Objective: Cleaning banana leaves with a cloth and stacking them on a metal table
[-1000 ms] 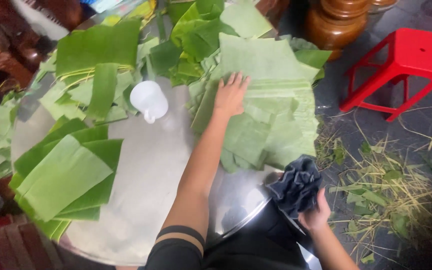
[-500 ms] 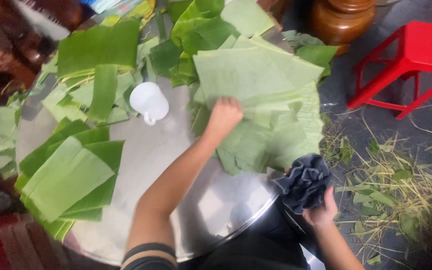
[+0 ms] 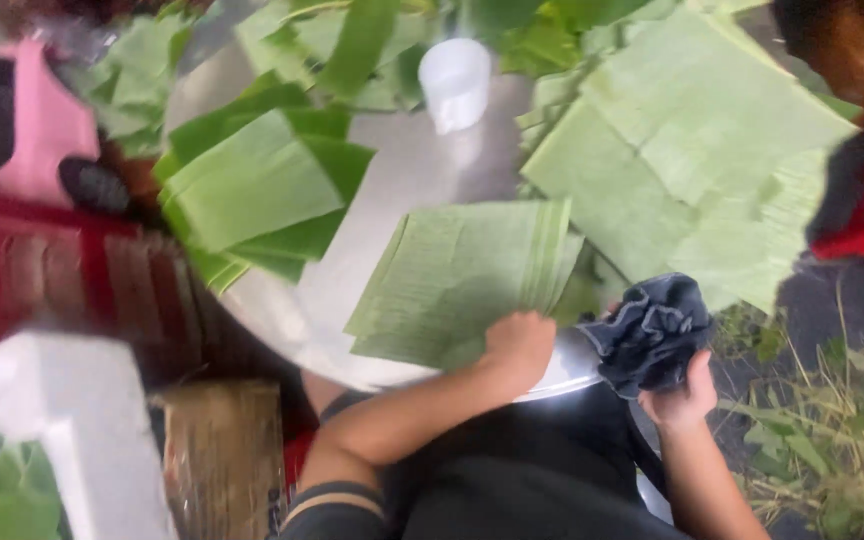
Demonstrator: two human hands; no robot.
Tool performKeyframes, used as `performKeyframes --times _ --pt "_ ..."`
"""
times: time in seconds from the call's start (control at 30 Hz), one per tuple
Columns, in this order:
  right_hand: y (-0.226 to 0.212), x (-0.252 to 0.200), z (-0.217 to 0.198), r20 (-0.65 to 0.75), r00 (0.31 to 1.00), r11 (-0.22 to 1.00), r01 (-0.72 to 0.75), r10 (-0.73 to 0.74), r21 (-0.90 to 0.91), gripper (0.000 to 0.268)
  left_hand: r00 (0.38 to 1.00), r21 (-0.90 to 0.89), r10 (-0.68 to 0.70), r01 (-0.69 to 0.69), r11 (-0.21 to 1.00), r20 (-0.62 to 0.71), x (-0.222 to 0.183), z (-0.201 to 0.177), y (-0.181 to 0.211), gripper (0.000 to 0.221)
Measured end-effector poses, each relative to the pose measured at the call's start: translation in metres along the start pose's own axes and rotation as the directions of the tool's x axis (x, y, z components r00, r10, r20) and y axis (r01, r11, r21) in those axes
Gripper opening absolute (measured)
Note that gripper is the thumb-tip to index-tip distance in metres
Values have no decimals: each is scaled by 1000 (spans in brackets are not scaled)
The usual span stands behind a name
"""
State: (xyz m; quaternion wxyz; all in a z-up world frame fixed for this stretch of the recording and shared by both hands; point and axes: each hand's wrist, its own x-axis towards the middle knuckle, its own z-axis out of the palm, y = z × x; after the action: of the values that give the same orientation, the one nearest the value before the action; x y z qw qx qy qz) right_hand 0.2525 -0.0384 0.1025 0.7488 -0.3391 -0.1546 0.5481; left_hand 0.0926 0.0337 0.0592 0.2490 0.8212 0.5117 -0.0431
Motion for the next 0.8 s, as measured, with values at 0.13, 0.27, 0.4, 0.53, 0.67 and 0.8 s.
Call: performKeyframes --times 0.13,0.27,0.4,0.53,0.67,0.8 --pt "3 -12 38 46 999 999 -27 28 -30 65 985 -179 -144 125 976 -99 36 -33 -12 13" --pt "2 -14 74 74 997 989 37 -26 -147 51 987 -592 -148 79 802 -69 4 -93 -10 70" --pt "13 2 80 176 980 971 127 -92 -202 32 926 -505 3 -208 838 -377 -68 -117 -89 49" --pt "58 45 59 605 791 698 486 -95 -526 31 939 -101 -272 256 961 -212 -122 -131 -133 112" --pt "123 47 84 810 579 504 674 94 -540 39 908 -111 -409 399 910 -92 -131 -87 -152 118" --pt "155 22 118 765 578 325 693 285 -644 61 915 -109 -375 362 926 -150 -148 -81 -151 117"
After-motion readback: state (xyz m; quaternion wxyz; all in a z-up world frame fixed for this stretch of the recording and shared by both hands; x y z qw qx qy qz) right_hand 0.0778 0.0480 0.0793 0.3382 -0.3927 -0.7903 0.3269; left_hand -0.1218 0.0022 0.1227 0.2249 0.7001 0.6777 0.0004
